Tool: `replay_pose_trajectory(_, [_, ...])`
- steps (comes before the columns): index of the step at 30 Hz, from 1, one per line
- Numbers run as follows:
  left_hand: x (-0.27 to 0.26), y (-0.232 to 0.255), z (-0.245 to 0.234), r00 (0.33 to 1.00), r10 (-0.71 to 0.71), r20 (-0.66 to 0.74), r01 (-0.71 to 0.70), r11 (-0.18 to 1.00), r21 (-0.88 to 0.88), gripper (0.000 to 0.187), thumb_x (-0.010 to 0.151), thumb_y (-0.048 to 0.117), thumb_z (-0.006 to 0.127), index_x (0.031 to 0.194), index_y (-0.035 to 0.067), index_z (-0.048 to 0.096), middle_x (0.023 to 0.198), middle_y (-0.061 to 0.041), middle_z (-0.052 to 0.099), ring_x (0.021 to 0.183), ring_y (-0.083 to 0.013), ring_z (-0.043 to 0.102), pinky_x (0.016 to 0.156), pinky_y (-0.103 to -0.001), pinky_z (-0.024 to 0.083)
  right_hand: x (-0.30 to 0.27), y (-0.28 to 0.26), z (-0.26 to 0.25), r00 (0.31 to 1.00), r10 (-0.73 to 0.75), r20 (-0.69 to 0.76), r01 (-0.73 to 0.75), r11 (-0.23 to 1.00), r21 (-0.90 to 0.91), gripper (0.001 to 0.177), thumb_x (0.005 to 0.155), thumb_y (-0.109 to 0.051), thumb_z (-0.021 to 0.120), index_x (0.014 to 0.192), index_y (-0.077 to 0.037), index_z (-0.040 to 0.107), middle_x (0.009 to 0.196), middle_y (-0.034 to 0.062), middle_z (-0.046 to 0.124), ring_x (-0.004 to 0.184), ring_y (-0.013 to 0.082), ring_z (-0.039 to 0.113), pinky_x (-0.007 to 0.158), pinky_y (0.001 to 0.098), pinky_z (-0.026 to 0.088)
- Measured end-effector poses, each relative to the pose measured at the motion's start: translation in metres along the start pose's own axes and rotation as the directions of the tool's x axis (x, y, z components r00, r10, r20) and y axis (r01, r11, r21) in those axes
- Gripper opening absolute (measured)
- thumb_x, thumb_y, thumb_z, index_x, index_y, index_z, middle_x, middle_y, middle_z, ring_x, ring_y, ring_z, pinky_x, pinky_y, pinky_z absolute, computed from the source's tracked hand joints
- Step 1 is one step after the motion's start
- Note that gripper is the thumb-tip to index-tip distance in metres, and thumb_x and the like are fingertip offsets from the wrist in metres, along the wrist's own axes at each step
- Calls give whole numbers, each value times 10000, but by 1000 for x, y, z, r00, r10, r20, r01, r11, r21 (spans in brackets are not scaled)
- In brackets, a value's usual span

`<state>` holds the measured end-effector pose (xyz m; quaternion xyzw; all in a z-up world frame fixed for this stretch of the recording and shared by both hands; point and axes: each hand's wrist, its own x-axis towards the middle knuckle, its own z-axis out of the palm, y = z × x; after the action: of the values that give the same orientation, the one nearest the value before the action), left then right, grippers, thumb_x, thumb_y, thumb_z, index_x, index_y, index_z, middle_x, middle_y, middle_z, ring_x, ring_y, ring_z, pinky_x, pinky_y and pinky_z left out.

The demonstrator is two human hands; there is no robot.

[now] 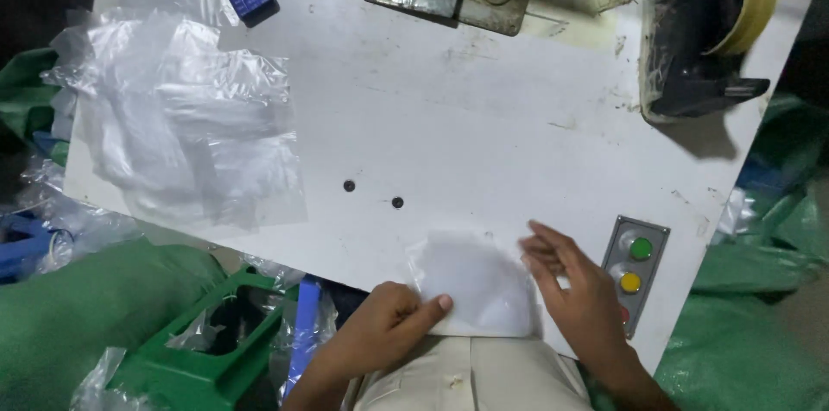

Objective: Folding and packing plastic bags into a larger container or bag on a workbench.

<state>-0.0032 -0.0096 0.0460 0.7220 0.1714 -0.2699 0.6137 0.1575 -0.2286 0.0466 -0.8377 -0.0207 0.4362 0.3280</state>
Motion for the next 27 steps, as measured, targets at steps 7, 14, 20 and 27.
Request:
replay_pose_trajectory(7, [24,17,8,871,227,-435,-238,971,29,323,1039,318,589,762,152,584,725,16,570,596,-126,525,567,-321,373,-7,-19,13,813,-271,516,370,924,-98,612,876,-559,662,1381,-220,593,1256,0,674,1059,152,618,877,308,455])
replay_pose_trajectory(14, [28,29,11,825,4,-565,-191,943,-272,698,798,470,752,1374,107,598,1378,-71,692,1279,-205,636,1052,-354,501,-14,-49,42,959,-284,-4,264,886,382,412,918,-327,633,1258,-97,663,1059,65,749,984,181,711,830,332,567])
replay_pose_trajectory(20, [37,13,14,784,255,-565,-565,671,-480,331,981,269,681,1219,42,644,1168,-57,547,1141,-213,564,987,-320,483,-1,-36,57,915,-372,155,227,793,566,727,875,-303,680,1494,-50,393,1331,101,596,1242,197,587,1051,327,477])
replay_pose_trajectory(27, [18,11,4,703,337,-627,-555,810,-187,801,948,570,622,1518,64,376,1625,-171,394,1465,-321,470,1163,-436,453,8,-18,72,967,-238,-91,250,816,521,460,847,-129,726,1286,-22,640,1196,117,743,1077,206,677,931,351,563])
